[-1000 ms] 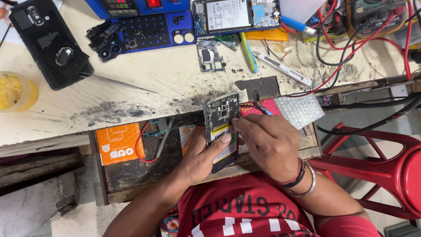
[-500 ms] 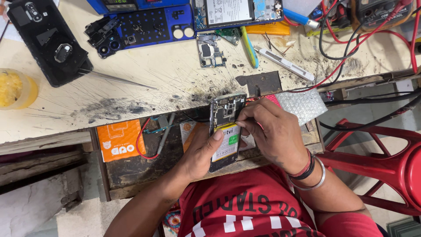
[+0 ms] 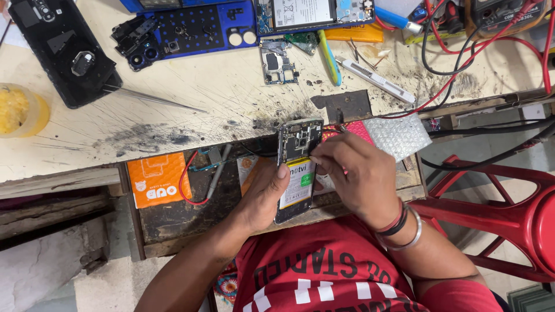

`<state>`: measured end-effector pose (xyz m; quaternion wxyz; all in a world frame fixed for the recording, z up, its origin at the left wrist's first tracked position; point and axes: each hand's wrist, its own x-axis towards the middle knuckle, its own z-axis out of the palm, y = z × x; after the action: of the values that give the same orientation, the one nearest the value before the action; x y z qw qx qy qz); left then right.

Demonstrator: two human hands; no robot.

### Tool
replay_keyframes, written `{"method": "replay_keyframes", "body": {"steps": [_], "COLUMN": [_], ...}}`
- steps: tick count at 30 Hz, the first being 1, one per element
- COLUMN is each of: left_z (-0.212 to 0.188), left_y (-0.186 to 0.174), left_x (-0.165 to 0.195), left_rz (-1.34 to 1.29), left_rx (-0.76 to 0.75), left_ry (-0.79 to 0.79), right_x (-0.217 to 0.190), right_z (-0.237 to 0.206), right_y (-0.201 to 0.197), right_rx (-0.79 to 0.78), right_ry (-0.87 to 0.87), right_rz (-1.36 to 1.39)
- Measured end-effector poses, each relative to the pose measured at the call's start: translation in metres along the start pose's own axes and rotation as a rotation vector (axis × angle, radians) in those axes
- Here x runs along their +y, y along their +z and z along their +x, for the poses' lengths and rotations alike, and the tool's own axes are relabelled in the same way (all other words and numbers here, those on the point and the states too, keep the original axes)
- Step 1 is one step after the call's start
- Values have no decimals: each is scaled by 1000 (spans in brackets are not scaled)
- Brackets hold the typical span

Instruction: The person works on a disassembled smartphone at a repair bench, using a small pry tool to detach and reposition the battery inside the phone body. They press the battery and connectors into place, reassemble the phone, and power it on, with the boot logo appearing on the screen.

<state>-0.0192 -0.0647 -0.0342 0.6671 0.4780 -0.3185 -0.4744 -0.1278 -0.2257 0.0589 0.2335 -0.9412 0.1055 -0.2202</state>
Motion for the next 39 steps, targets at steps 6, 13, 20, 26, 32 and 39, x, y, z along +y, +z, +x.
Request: {"method": "replay_keyframes", "body": {"steps": [6, 13, 20, 26, 32, 39], "left_z": [-2, -1, -1, 1, 0, 0], "left_y": [-2, 2, 1, 3, 2, -1], "left_x": [1, -7, -12, -7, -2, -3], "left_rz": [-68, -426, -372, -346, -253, -339], "left_rx": [-66, -48, 52, 52, 49, 33], "left_ry": [29, -19, 67, 80, 64, 46], "right_x": [9, 6, 1, 3, 8, 9], "right_z": [4, -2, -13, -17, -18, -18], "right_y": [-3, 0, -4, 2, 8, 13], "right_rx": [-103, -1, -18, -6, -3, 18], "right_ry": [63, 8, -165, -205, -195, -226], "right_rz": [131, 147, 57, 95, 118, 176]}}
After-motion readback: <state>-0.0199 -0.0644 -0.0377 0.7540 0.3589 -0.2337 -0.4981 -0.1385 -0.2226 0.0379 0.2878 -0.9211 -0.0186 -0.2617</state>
